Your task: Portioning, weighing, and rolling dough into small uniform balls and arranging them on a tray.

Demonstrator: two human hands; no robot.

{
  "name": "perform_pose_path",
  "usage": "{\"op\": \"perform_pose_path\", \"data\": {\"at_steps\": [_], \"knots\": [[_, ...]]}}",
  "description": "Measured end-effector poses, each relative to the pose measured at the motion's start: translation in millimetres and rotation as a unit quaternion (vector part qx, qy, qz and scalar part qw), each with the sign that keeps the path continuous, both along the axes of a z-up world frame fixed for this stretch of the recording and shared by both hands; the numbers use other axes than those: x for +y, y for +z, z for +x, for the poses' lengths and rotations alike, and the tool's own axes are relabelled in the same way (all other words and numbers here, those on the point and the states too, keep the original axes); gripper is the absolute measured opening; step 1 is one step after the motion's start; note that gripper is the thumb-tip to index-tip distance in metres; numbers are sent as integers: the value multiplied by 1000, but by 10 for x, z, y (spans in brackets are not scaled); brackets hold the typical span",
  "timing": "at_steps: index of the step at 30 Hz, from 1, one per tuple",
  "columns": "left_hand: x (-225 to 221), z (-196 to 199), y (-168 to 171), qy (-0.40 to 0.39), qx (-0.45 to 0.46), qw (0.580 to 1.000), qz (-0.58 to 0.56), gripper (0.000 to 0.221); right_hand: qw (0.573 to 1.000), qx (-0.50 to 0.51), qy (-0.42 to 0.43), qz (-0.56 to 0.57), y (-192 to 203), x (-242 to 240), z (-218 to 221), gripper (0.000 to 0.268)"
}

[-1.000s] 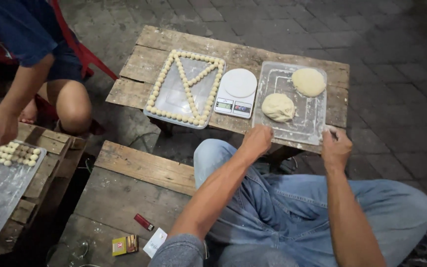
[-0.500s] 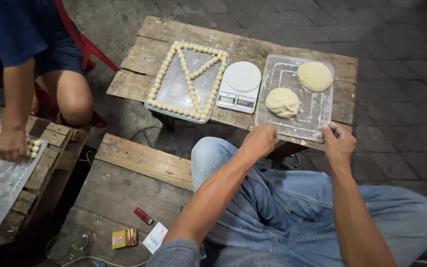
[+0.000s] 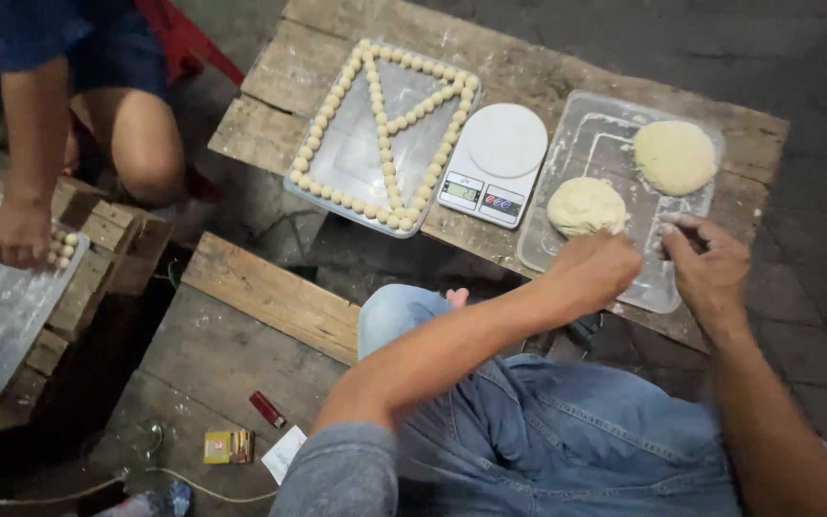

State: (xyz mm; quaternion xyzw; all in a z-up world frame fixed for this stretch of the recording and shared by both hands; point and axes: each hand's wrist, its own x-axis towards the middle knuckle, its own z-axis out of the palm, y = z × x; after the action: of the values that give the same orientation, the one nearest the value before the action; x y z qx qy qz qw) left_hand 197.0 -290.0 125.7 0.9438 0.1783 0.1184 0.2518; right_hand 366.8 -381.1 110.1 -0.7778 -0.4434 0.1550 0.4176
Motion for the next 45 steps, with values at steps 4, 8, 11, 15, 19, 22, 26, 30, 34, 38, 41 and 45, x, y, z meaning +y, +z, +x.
{"op": "perform_pose_path", "data": {"at_steps": [4, 8, 11, 15, 19, 22, 26, 30, 34, 38, 41, 45], "knots": [[319, 345, -446, 65, -83, 994, 40, 20, 993, -88, 27, 71, -193, 97, 20, 25], [668, 122, -189, 193, -75, 978, -20, 32, 990, -88, 26, 107, -348, 101, -68, 27], [810, 184, -366, 272, -85, 958, 16, 44, 993, -89, 57, 59, -383, 227, -97, 49], [732, 237, -418, 267, -29, 962, 45, 56, 961, -219, 120, 120, -578, 439, -156, 72], [628, 253, -516, 208, 57, 977, -6, 60, 955, -197, 184, 126, -776, 492, -136, 67], [619, 278, -635, 207, 63, 976, -1, 60, 956, -204, 166, 127, -887, 447, -20, 59], [644, 278, -511, 207, -2, 978, 0, 53, 967, -185, 131, 120, -1076, 356, 177, 55], [572, 275, -515, 181, -10, 983, 5, 57, 976, -158, 116, 93, -1073, 338, 167, 50], [602, 277, -525, 170, 35, 985, 10, 59, 980, -163, 98, 58, -841, 362, 87, 56], [609, 241, -471, 168, 35, 985, 8, 59, 987, -140, 71, 43, -704, 388, -69, 44], [593, 264, -563, 171, 0, 985, 34, 51, 990, -116, 70, 41, -752, 403, -59, 32], [532, 265, -602, 174, -77, 978, 91, 39, 993, -98, 67, 23, -745, 386, -41, 25]]}}
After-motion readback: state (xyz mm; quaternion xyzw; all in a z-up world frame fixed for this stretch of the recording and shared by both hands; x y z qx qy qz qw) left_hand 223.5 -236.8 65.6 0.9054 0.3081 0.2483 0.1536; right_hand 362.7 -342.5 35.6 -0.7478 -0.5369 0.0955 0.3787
